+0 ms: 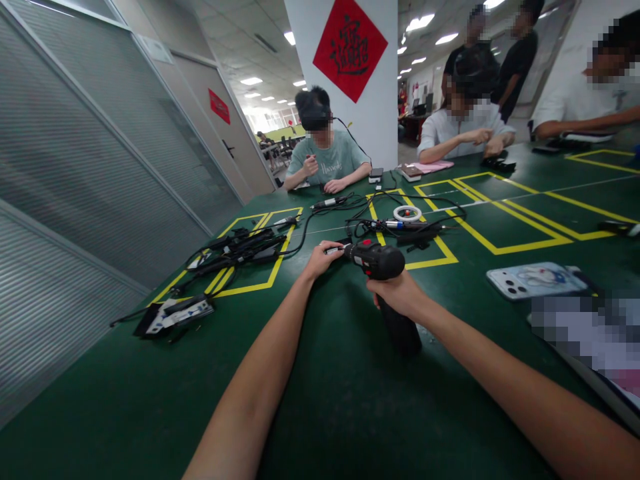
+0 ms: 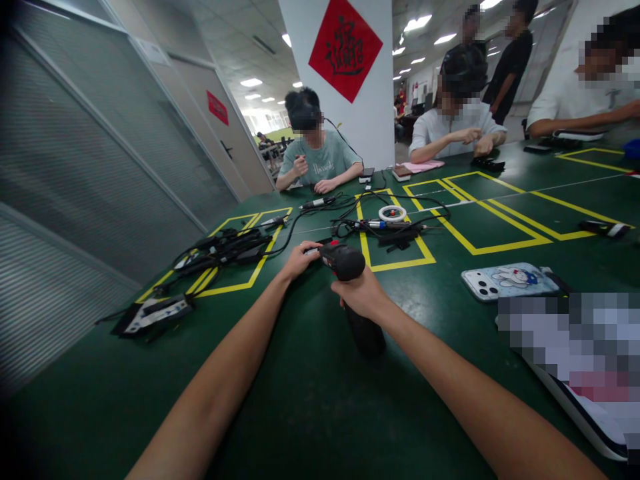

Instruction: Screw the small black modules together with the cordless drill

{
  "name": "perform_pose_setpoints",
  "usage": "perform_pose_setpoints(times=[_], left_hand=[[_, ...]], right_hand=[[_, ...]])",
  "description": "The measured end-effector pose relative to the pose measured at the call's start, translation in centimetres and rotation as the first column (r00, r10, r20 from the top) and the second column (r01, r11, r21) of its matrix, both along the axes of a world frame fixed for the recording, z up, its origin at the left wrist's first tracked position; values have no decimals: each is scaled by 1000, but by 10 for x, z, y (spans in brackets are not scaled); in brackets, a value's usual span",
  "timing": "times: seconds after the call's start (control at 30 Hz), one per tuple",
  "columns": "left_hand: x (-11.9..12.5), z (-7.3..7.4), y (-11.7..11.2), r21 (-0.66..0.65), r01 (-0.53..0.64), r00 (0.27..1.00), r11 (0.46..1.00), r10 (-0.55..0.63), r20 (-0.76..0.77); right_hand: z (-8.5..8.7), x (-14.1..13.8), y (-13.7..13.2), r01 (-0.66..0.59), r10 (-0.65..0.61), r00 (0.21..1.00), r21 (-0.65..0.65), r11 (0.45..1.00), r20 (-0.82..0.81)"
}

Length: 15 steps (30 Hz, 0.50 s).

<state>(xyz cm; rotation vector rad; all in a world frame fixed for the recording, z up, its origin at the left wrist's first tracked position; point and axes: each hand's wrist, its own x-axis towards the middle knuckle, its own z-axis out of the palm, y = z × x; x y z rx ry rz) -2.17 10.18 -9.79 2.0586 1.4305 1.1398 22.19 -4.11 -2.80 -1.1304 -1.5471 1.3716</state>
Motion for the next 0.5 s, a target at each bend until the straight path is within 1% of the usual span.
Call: perform_pose_setpoints(times=[0.17, 0.5], left_hand=[[0, 1, 1, -1, 1, 1000, 1000, -1, -3], [0, 0, 1, 2, 4, 1000, 1000, -4, 7]], right_hand=[[3, -2, -2, 2, -2, 1000, 18, 1000, 16], [0, -3, -1, 8, -8, 1000, 29, 1000, 16]])
